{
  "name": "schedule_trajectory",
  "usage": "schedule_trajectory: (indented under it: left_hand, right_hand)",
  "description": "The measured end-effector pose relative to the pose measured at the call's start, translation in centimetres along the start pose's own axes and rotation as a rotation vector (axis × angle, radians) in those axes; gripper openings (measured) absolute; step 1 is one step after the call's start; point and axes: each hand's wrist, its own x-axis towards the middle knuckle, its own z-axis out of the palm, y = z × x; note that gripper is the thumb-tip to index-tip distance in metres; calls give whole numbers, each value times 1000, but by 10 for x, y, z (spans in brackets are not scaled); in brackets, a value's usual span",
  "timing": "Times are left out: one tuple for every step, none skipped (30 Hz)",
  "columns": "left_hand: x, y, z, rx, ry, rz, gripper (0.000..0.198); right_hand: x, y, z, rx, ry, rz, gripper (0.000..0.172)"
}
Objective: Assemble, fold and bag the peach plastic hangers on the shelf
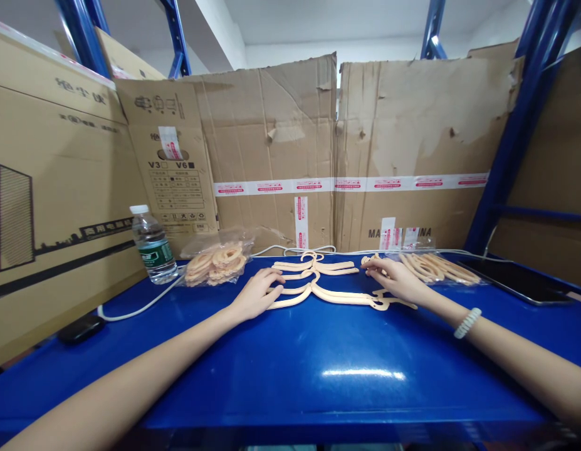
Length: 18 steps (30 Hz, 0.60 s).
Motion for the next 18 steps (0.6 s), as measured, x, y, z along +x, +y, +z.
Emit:
schedule_trajectory:
  left_hand:
    - [0, 3, -2, -8, -3, 7, 20]
    - [0, 6, -5, -14, -11, 17, 19]
    - [0, 9, -7, -17, -27, 31, 19]
    - [0, 12, -9, -18, -49, 46, 20]
    - [0, 15, -11, -16, -73, 62, 23]
    - [0, 17, -12, -13, -98, 77, 26]
    - [0, 19, -13, -10, -121, 93, 28]
    - [-1, 20, -14, -8, -142, 108, 29]
    - [-1, 20, -14, -5, -160, 120, 29]
    - [-1, 20, -14, -2, -171, 130, 28]
    - [-1, 20, -14, 1, -174, 138, 26]
    - [-1, 20, -13, 1, -170, 144, 25]
    - [-1, 20, -14, 0, -164, 148, 25]
    - [-1, 20, -14, -1, -158, 151, 24]
    - [-1, 20, -14, -1, -153, 152, 24]
    - [-1, 20, -14, 1, -152, 152, 24]
    - [-1, 20, -15, 3, -154, 151, 23]
    - [-1, 21, -15, 5, -158, 151, 23]
  right_hand:
    - [0, 0, -1, 3, -12, 2, 29]
    - [0, 0, -1, 3, -28, -3, 29]
    - [-1, -2, -2, 0, -44, -13, 28]
    - [-2, -4, -2, -1, -61, -26, 28]
    - [-2, -7, -3, -1, -77, -43, 29]
    - [-3, -9, -3, 1, -92, -62, 29]
    - [-3, -11, -2, 6, -107, -80, 29]
    - [-4, -13, -2, 12, -123, -97, 30]
    - [-4, -13, -1, 20, -137, -110, 30]
    - [-4, -14, 0, 24, -144, -119, 30]
    - [-4, -14, 1, 23, -147, -123, 30]
    - [-4, -13, 2, 17, -147, -123, 30]
    - [-4, -13, 3, 7, -146, -121, 31]
    - [-3, -12, 3, -3, -146, -118, 32]
    - [-3, -12, 4, -12, -146, -115, 32]
    - [-3, -12, 4, -17, -146, -114, 33]
    - [-3, -11, 4, -20, -143, -113, 33]
    - [-3, -11, 3, -19, -140, -114, 33]
